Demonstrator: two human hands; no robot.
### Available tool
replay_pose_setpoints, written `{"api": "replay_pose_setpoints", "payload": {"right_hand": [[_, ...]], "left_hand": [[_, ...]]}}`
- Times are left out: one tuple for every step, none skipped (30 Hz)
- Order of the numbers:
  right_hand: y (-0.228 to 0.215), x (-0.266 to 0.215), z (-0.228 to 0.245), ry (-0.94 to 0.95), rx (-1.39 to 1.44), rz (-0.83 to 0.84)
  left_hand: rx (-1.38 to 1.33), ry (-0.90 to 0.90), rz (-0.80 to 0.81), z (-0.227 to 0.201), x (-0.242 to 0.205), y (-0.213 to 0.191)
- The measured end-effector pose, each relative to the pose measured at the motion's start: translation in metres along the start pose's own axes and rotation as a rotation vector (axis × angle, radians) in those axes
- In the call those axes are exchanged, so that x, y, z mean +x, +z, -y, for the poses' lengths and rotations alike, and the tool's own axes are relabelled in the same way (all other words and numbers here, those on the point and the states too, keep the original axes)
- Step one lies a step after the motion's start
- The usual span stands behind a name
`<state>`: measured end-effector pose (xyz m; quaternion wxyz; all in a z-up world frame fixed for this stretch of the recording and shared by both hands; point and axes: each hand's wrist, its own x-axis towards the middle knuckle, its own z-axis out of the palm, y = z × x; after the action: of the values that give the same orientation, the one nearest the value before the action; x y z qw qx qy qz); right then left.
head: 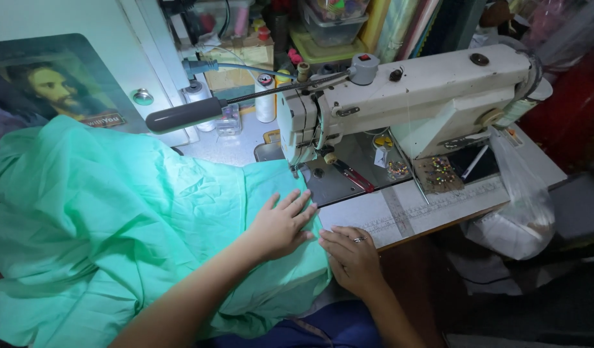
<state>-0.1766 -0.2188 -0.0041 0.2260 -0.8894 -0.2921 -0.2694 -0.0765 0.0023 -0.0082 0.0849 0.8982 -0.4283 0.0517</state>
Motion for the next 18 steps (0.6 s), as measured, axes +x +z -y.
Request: {"api": "replay_pose_setpoints", "payload": {"right_hand": [[0.0,0.0,0.0,0.005,-0.001,0.0],[0.0,0.0,0.0,0.006,-0.018,0.003],[0.001,0.0,0.001,0.007,-0.036,0.006],[0.001,0.0,0.0,0.008,-0.037,0.008],[0.002,-0.001,-0.001,0.004,-0.035,0.01],[0.002,-0.002,-0.002,0.001,-0.03,0.015],[-0.001,0.004,0.0,0.003,-0.03,0.019],[-0.004,0.009,0.002,-0.02,-0.002,-0.006],[-0.008,0.015,0.004,-0.042,0.026,-0.031],[-0.008,0.015,0.006,-0.037,0.029,-0.026],[-0.008,0.014,0.008,0.009,0.023,-0.016],[-0.008,0.015,0.009,0.052,0.014,-0.007],[-0.007,0.013,0.009,0.056,0.015,-0.004],[-0.005,0.011,0.009,0.096,-0.018,-0.001],[-0.003,0.009,0.009,0.135,-0.05,0.003],[-0.003,0.009,0.01,0.138,-0.049,0.007],[-0.003,0.009,0.011,0.191,-0.028,-0.001],[-0.003,0.009,0.012,0.245,-0.007,-0.01]], "left_hand": [[-0.002,0.004,0.003,-0.002,0.0,-0.001],[-0.011,-0.034,0.005,-0.004,0.0,-0.001],[-0.021,-0.072,0.006,-0.006,0.0,-0.002],[-0.023,-0.071,0.006,-0.011,0.002,-0.006],[-0.034,-0.133,0.046,-0.016,0.004,-0.01],[-0.047,-0.197,0.087,-0.022,0.005,-0.013],[-0.051,-0.197,0.089,-0.024,0.004,-0.009],[-0.036,-0.204,-0.003,-0.026,0.002,-0.005],[-0.022,-0.211,-0.096,-0.028,0.001,-0.001],[-0.027,-0.211,-0.09,-0.029,0.0,-0.003],[-0.049,-0.229,-0.08,-0.031,-0.001,-0.006],[-0.07,-0.246,-0.073,-0.031,-0.001,-0.008],[-0.074,-0.246,-0.07,-0.03,0.0,-0.011],[-0.098,-0.233,-0.002,-0.029,0.001,-0.014],[-0.122,-0.22,0.065,-0.027,0.003,-0.017],[-0.126,-0.221,0.068,-0.027,0.003,-0.02],[-0.129,-0.213,0.1,-0.027,0.004,-0.023],[-0.132,-0.204,0.132,-0.027,0.005,-0.025]]}}
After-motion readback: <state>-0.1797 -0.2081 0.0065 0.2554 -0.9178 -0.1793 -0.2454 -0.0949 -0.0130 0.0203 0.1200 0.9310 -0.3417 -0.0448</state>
